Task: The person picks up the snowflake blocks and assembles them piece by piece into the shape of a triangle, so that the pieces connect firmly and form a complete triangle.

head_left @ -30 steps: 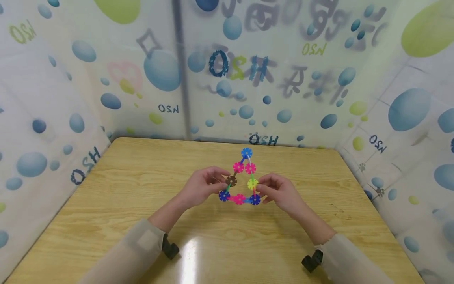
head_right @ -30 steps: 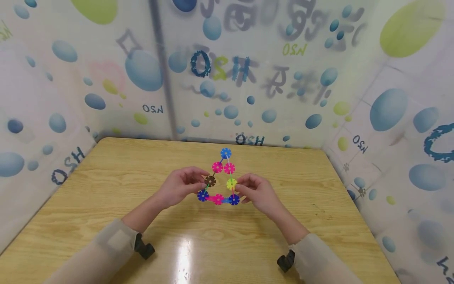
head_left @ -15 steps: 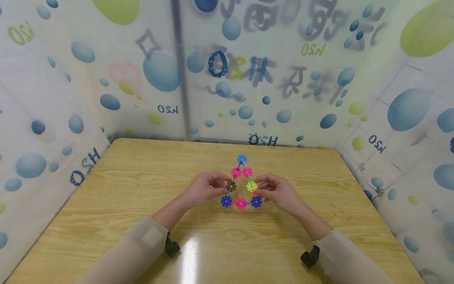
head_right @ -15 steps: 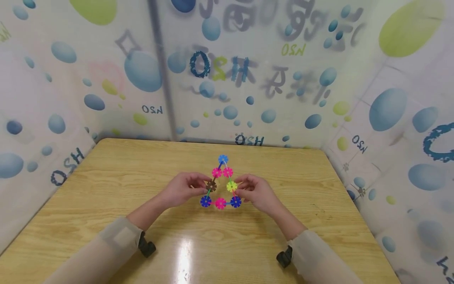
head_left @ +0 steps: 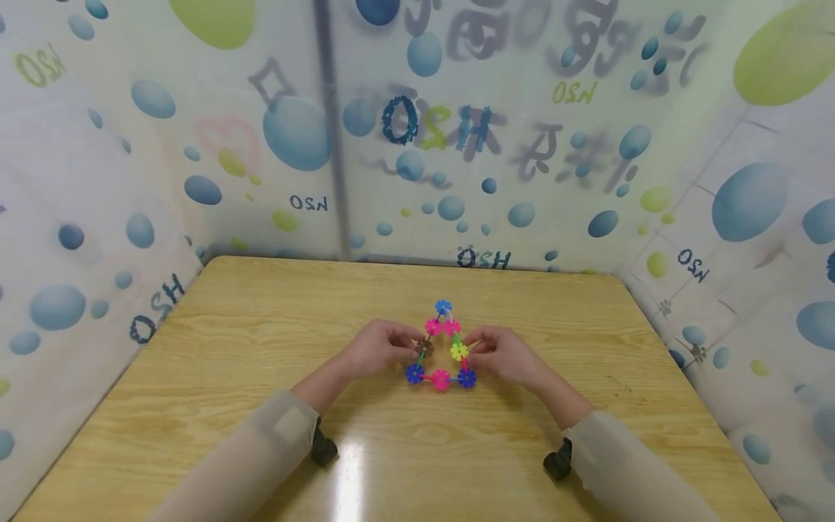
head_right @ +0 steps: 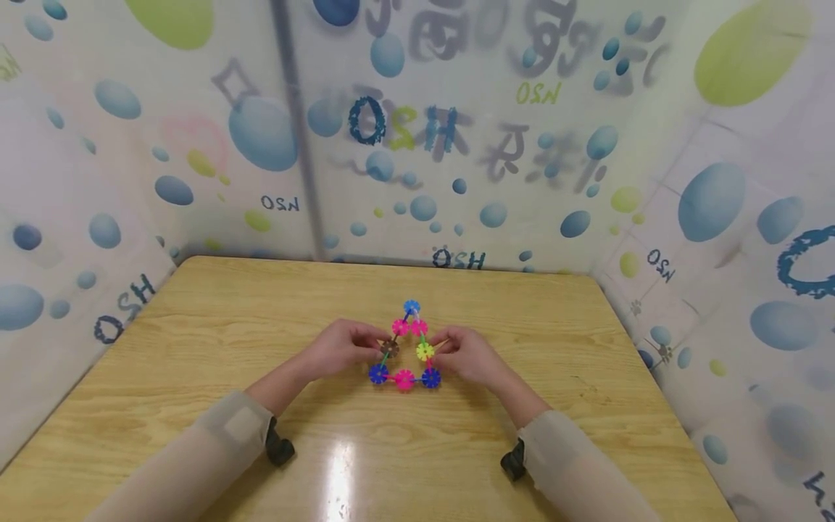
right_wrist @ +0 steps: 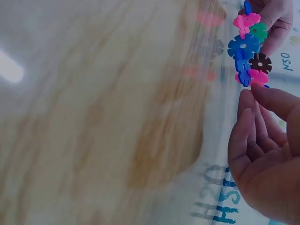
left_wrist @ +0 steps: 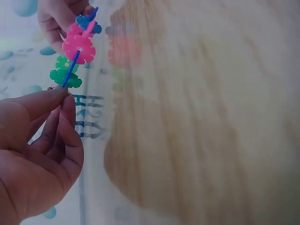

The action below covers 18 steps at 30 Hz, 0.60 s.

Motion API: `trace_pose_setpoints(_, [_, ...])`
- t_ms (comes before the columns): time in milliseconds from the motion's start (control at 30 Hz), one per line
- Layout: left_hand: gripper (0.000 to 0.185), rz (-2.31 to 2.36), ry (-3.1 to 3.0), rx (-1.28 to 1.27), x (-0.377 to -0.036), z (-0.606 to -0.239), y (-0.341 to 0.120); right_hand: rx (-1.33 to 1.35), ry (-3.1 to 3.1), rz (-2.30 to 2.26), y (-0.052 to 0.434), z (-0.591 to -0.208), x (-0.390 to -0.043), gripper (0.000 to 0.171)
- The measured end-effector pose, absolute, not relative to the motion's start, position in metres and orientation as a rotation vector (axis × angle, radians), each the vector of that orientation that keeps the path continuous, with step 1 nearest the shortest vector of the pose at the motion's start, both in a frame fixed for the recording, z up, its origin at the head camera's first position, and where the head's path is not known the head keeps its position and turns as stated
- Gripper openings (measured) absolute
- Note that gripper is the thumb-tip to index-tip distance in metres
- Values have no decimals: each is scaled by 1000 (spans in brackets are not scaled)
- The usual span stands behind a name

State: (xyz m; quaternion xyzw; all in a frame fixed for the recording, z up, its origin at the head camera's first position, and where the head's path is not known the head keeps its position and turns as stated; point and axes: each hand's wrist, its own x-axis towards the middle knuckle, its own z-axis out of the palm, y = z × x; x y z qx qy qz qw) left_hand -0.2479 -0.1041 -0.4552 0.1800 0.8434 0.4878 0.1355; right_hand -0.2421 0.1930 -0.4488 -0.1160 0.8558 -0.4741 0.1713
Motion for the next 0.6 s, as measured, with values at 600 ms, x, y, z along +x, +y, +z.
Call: trace_pose_setpoints(600, [31, 1351, 2450, 473, -253, -464, -105, -371, 2468, -1229, 190, -454, -246, 27])
